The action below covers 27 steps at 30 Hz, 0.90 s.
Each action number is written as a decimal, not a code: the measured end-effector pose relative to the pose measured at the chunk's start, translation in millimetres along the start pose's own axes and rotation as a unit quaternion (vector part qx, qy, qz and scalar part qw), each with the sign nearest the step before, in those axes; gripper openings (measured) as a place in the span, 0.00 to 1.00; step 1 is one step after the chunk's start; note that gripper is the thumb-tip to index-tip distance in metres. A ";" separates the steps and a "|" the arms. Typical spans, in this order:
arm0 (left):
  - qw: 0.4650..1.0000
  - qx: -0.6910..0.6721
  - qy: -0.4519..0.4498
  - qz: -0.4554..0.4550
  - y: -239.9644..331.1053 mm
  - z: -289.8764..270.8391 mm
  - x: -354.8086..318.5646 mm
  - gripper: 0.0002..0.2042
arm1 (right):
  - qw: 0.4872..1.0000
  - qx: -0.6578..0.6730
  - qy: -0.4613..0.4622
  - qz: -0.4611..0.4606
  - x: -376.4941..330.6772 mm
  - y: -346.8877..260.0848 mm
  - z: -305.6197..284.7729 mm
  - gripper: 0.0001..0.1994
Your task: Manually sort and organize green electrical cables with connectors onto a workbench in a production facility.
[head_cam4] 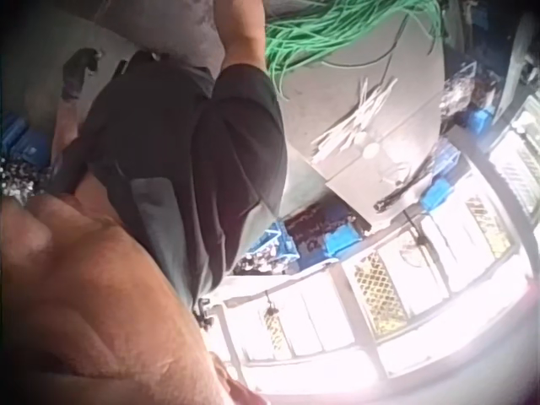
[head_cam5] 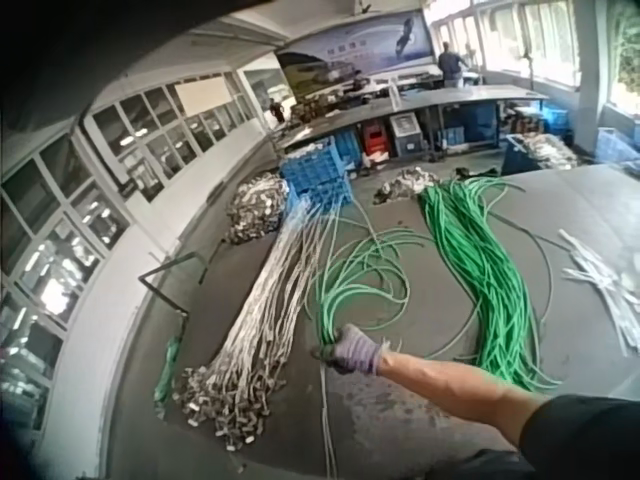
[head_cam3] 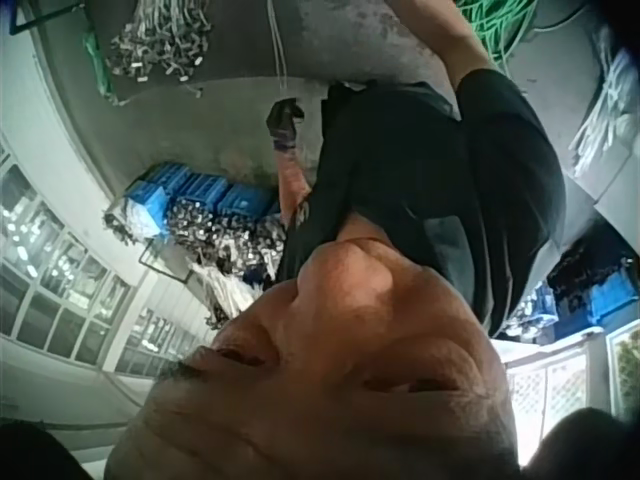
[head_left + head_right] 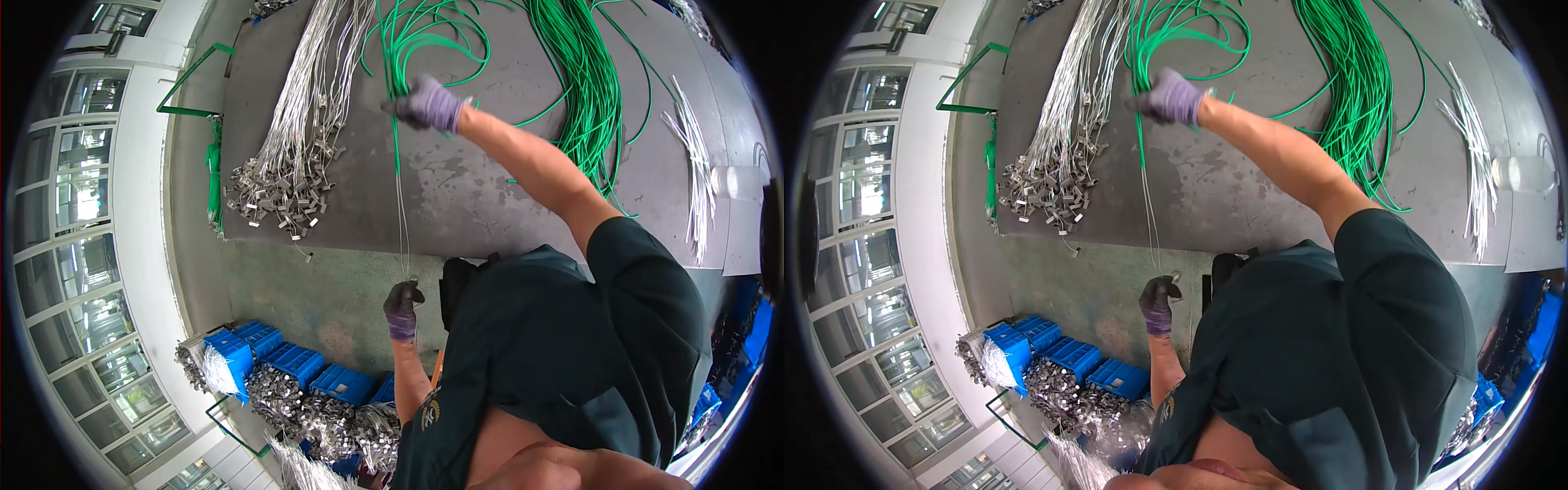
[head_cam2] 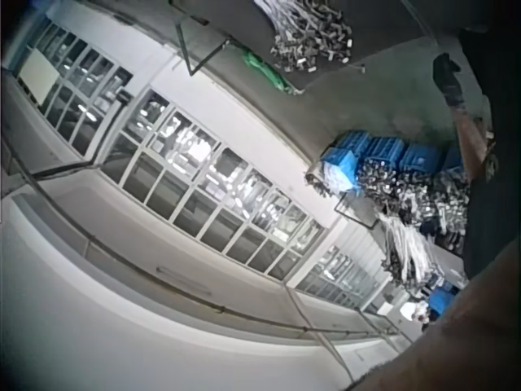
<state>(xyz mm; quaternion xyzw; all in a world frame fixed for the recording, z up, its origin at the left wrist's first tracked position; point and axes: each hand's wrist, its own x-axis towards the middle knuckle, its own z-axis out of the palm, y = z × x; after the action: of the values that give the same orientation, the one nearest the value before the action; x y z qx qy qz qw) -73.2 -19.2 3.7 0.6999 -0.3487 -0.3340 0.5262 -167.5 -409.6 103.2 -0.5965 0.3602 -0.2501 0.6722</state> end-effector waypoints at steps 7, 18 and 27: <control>0.993 0.005 0.028 -0.113 -21.0 9.9 15.0 0.11 | 0.989 0.004 0.048 0.138 40.7 128.4 -3.1 0.17; 0.999 0.035 0.007 -0.022 0.7 3.3 22.3 0.08 | 0.998 0.024 -0.057 0.017 0.1 46.7 12.1 0.16; 0.990 0.012 0.051 -0.128 -16.8 19.2 35.5 0.10 | 0.992 -0.021 0.012 0.124 38.8 122.8 -2.7 0.16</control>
<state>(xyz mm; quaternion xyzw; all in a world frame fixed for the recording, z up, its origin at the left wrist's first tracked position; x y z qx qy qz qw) -68.0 -55.3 -20.5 0.7616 -0.2327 -0.3581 0.4875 -157.1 -421.0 -24.7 -0.5586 0.4447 -0.1646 0.6806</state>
